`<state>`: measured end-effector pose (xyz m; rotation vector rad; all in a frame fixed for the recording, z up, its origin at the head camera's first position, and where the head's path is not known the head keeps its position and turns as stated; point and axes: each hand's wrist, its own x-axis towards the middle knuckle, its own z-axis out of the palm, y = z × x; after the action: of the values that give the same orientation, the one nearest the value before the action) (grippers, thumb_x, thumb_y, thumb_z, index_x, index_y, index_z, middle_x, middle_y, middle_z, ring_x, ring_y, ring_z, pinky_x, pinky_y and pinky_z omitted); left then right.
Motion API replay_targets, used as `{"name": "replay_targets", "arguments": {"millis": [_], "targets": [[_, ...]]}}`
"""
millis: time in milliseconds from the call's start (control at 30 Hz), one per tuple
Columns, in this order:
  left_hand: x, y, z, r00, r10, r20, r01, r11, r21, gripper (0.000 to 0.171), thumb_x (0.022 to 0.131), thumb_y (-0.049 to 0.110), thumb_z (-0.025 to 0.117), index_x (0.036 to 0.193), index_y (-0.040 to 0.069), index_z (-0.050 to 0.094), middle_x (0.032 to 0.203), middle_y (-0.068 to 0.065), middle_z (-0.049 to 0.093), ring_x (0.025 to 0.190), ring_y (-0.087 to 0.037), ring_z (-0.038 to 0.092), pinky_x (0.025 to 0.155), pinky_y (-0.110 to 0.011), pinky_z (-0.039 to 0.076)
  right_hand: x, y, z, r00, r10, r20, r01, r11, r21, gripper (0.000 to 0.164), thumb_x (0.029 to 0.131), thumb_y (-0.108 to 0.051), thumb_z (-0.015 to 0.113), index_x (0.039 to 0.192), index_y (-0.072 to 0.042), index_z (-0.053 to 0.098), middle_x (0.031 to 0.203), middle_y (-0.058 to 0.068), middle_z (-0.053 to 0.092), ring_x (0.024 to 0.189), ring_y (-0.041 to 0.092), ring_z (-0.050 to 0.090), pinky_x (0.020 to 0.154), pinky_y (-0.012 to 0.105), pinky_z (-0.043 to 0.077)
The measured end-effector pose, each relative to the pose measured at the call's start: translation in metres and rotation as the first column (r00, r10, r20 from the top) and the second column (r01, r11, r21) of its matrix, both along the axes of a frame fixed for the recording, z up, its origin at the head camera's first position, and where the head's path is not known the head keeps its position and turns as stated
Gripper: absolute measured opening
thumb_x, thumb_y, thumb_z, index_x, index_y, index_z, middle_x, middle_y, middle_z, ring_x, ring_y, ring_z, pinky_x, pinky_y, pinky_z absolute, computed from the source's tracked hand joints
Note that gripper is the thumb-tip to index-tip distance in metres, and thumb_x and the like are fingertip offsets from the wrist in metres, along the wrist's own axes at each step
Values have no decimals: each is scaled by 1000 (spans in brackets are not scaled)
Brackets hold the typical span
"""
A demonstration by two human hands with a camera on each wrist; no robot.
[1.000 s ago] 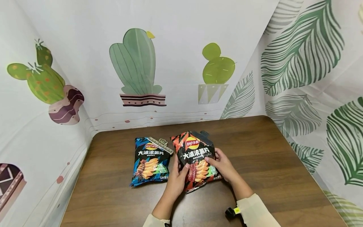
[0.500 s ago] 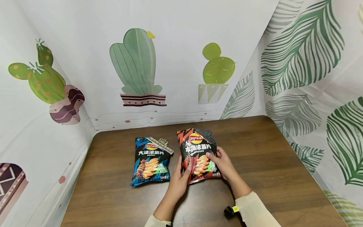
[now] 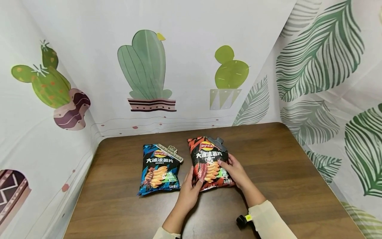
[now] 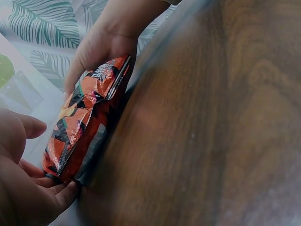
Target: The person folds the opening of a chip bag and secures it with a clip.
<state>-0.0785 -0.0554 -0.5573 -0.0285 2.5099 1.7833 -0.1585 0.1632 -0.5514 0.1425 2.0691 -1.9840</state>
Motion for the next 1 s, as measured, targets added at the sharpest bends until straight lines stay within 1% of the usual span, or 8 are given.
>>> {"name": "replay_targets", "arguments": {"millis": [67,133,300,400,667,867,933,1000], "targets": [[0,0,-1,1000,-2,6,2,1000,-13,75,101,38,59,161,8,25,162,-20,33,149,-37,33,119,-59,30,-1,1,0,999,20,-25,-18,997,75,76,98,-29,67,157,-4,27,147,25,52,121,27,62,90,25,54],[0,0,-2,1000,-4,9,4,1000,-25,75,101,38,59,161,8,24,162,-21,33,149,-38,34,119,-60,30,-1,1,0,999,27,-44,-20,988,153,81,97,-33,69,159,-4,25,146,25,53,124,29,60,91,24,53],[-1,0,-5,1000,-4,15,5,999,-39,74,101,35,59,161,10,24,162,-21,34,148,-39,35,118,-60,31,-2,4,-1,997,20,-72,5,944,330,83,94,-43,70,157,-5,32,127,18,63,107,22,61,86,26,50],[-2,1,-6,1000,0,14,0,999,-36,73,101,34,60,161,11,26,161,-20,35,148,-39,35,118,-60,31,-2,6,-1,996,22,-90,16,915,402,83,93,-46,70,155,-4,34,122,15,63,104,20,57,87,29,47],[-3,0,-7,1000,8,21,-8,1000,-8,74,100,33,62,161,11,26,162,-19,35,148,-36,35,118,-57,33,-2,5,1,995,37,-94,13,876,483,87,94,-49,67,156,1,32,132,20,53,117,30,53,101,45,44],[-3,1,-7,999,23,31,-23,1000,-10,74,99,36,63,160,11,28,162,-18,34,148,-36,36,117,-56,35,-3,5,-1,991,52,-122,20,848,530,88,94,-49,67,155,3,32,133,20,48,118,31,51,105,48,43],[-3,1,-7,999,29,33,-29,1000,-6,74,99,35,63,160,11,29,162,-19,34,148,-37,35,117,-57,35,-3,6,-1,991,52,-122,22,842,539,88,94,-51,67,155,1,33,135,19,47,118,31,51,105,47,43],[-2,1,-7,999,32,39,-32,999,2,74,99,35,63,160,11,29,162,-19,34,149,-37,35,117,-57,34,-3,6,0,992,47,-118,23,847,531,86,94,-52,67,155,-2,35,137,18,45,119,30,51,103,46,43]]}}
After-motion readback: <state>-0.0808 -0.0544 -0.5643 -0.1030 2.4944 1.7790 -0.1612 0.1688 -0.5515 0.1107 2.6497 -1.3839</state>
